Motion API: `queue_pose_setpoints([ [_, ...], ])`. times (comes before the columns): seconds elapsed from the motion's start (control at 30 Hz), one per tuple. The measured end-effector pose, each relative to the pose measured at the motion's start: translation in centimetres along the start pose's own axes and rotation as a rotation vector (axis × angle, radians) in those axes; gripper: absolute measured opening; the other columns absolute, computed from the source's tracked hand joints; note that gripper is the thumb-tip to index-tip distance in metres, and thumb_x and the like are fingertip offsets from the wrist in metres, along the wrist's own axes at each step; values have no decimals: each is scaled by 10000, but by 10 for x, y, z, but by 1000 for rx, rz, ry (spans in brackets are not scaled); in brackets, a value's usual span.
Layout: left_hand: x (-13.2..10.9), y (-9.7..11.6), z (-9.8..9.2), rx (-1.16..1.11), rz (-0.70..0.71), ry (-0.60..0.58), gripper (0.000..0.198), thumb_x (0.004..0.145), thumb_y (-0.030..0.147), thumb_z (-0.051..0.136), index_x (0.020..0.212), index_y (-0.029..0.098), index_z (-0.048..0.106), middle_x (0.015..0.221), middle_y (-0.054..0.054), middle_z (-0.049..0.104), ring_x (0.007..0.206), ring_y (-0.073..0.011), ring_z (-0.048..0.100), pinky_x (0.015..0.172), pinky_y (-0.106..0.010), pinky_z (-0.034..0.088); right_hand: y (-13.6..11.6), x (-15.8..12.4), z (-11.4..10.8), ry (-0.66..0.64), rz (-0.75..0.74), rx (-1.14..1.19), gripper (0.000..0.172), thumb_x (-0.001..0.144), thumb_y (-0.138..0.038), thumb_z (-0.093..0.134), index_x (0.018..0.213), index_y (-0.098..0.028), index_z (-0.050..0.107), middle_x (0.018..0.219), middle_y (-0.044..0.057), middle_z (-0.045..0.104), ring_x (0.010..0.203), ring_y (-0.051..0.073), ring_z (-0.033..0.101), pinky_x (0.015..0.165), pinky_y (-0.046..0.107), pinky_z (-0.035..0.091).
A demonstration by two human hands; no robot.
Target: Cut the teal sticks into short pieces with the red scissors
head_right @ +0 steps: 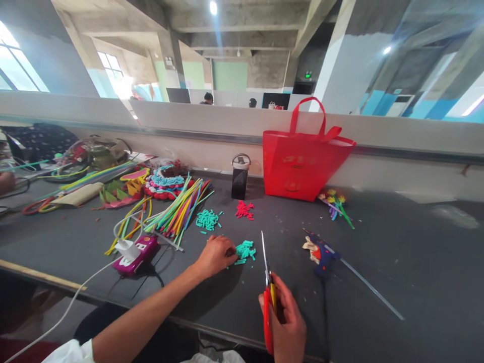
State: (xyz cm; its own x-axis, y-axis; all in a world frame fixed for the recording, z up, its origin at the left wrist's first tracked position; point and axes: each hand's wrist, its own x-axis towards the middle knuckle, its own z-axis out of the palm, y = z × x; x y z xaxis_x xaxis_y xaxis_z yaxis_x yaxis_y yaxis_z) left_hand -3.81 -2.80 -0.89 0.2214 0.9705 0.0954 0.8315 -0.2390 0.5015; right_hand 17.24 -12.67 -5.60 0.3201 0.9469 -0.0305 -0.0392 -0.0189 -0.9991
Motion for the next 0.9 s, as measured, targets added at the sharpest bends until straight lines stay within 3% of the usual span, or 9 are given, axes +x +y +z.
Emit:
queue_pose_setpoints([
  [0.17,-4,-3,7,-99,-69,39,109,668,118,599,640,189,677,693,-50,673,737,-221,603,747,-336,334,8,1,-1,-45,-68,-18,569,638,-386,818,1159,-203,683,1128,72,724,987,257,701,823,288,578],
  [0.33,-4,-3,1,-306,-136,126,93,645,136,579,615,185,652,643,-17,631,640,-167,540,663,-286,340,11,-3,3,-67,-117,-90,587,677,-450,784,1191,-192,661,1059,67,740,883,223,716,699,237,580],
  [0.43,-4,2,-3,-482,-173,175,44,622,171,584,606,176,625,604,-6,599,595,-151,508,613,-270,350,9,-6,6,-27,-145,-138,580,709,-497,743,1196,-195,657,1030,61,742,878,218,707,699,235,570],
  [0.63,-11,33,-19,-893,-206,244,157,750,295,477,691,176,560,617,1,561,589,-125,510,614,-245,413,4,-13,13,-10,-267,-196,540,753,-490,686,1222,-227,628,1208,68,668,1077,257,637,917,323,506],
  [0.77,-24,58,-27,-1308,-261,203,114,692,269,611,671,165,569,631,-4,589,633,-123,535,658,-236,417,-11,-9,22,-112,-134,-88,606,745,-451,714,1289,-232,560,1225,77,658,1036,240,658,835,293,543],
  [0.9,-40,67,-20,-1222,-235,115,89,643,215,662,653,151,601,645,-12,608,617,-120,499,610,-232,384,-31,4,30,-131,-79,84,658,680,-396,792,1271,-241,547,1205,72,662,1003,214,663,817,271,553],
])
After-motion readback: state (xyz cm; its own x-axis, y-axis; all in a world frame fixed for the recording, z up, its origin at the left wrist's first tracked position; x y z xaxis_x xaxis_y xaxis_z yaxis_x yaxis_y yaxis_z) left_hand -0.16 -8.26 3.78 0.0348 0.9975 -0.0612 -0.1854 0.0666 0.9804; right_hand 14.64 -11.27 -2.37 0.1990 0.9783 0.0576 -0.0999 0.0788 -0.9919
